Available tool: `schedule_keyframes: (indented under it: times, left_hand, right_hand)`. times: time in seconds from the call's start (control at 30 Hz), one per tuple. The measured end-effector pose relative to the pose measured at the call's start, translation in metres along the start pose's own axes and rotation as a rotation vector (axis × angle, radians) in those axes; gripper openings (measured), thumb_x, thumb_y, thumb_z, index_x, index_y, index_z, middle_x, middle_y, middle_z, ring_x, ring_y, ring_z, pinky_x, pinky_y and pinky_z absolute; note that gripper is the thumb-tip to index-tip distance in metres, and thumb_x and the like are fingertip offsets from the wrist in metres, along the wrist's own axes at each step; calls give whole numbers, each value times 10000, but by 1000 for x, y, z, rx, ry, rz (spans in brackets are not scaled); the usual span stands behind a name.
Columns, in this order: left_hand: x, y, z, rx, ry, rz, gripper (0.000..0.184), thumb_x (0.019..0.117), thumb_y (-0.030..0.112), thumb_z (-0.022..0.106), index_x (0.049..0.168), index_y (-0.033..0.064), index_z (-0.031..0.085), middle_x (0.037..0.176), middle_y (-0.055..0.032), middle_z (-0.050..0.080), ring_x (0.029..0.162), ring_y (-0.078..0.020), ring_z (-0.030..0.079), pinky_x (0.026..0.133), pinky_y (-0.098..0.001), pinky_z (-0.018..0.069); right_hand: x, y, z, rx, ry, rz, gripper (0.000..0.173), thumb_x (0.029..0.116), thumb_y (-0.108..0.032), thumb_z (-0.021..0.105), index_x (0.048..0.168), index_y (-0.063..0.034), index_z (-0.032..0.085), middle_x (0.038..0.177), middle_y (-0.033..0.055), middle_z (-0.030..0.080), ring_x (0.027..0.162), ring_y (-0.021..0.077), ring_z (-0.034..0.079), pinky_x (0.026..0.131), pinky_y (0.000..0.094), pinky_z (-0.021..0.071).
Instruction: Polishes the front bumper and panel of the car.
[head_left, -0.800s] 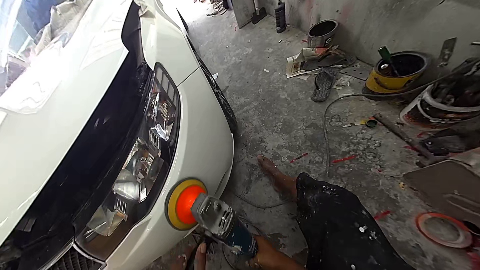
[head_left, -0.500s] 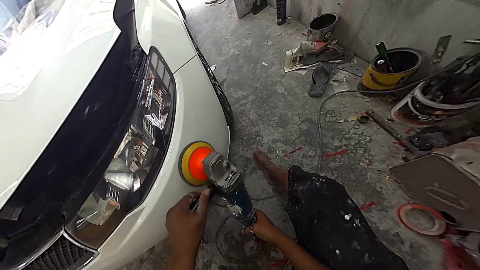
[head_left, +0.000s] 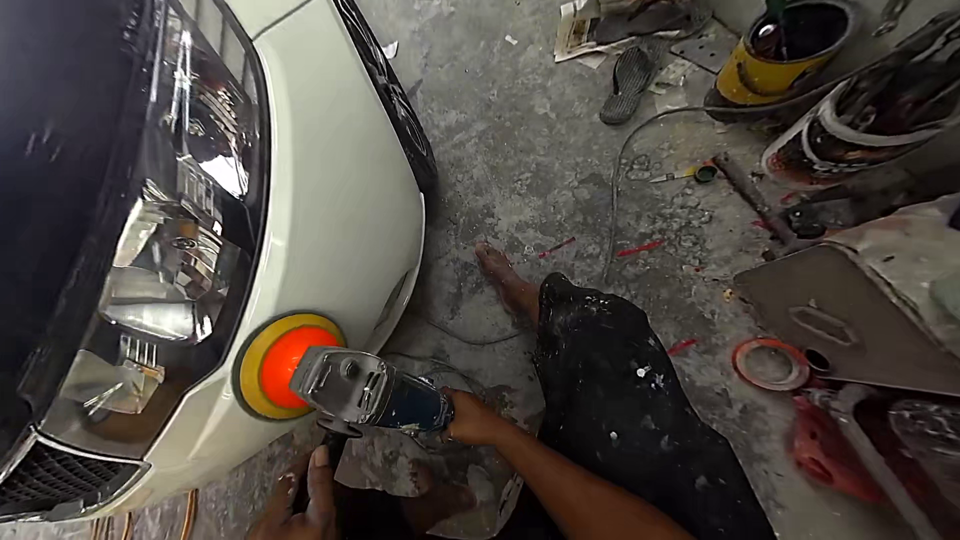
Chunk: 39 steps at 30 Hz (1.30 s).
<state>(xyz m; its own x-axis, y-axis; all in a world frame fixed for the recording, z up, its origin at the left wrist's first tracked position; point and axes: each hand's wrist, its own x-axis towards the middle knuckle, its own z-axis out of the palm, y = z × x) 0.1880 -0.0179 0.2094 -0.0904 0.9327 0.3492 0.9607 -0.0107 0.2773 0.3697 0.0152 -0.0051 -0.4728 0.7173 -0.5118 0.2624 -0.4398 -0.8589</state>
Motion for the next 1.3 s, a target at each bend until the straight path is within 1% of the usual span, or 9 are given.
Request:
schedule_keyframes:
  times: [0.2,0.43,0.57,0.67,0.8,0.9,1.0,1.17,1.3]
  left_hand:
    - [59,30,21,24,-86,113,488,1002,477,559,841,60,755,678,-13,668,582,-66,608,554,-309,511]
    - [127,78,45,-26,-205,134,345,951,517,671,929,197,797,716,19,703,616,-157,649,586,-489,542]
    - [145,80,38,-82,-208,119,302,953,528,680,911,249,791,704,60,693,599,-121,628,570,-450,525]
    - [130,64,15,-173,-182,63,290,968,521,655,944,262,782,697,80,669,567,-98,591,545,-412,516]
    - [69,6,-12,-242,-173,-14,512,905,673,622,999,195,781,748,66,687,624,-81,631,581,-353,568]
    - [16,-42,-11,-204,-325,-227,637,794,737,695,970,128,758,738,4,678,659,-148,654,633,-428,581]
    - [-32,-78,12,-144,-321,-346,607,803,659,710,914,63,727,691,-59,654,635,-225,655,621,-501,564]
    - [-54,-89,30,-6,-171,-248,550,813,585,719,847,37,726,639,-86,653,584,-265,662,564,-520,546]
    - [-10,-60,34,29,-365,-154,497,884,547,698,944,55,741,761,-120,719,717,-316,724,656,-558,573]
  right_hand:
    - [3,0,-17,189,132,19,737,719,-176,899,1373,-61,578,1265,138,680,1195,244,651,1057,478,518]
    - [-15,-15,-40,526,301,-17,483,716,16,793,1174,1,641,1011,106,728,879,182,719,822,374,612]
    - [-31,-31,-49,531,358,-62,450,726,7,773,1152,7,629,973,99,729,854,184,719,795,357,615]
    - [-44,-36,-53,321,389,-119,500,699,-82,824,1161,-12,645,994,80,738,882,163,727,825,354,617]
    - [-65,-45,-60,-94,363,-111,721,701,-259,879,1336,-54,606,1180,94,716,1097,183,692,998,419,558]
    - [-64,-50,-56,-344,334,-116,696,742,-284,851,1358,-70,606,1195,140,713,1130,277,685,1005,530,531]
    - [-45,-49,-41,-498,302,-107,623,775,-241,821,1338,-56,626,1208,187,694,1150,353,660,1008,576,509]
    - [-4,-14,-18,-496,302,-119,622,776,-240,804,1341,-60,612,1222,159,695,1169,320,658,1025,560,503]
    - [3,13,-26,-246,378,-108,787,724,-196,891,1406,-7,546,1254,159,692,1179,254,669,1059,465,523]
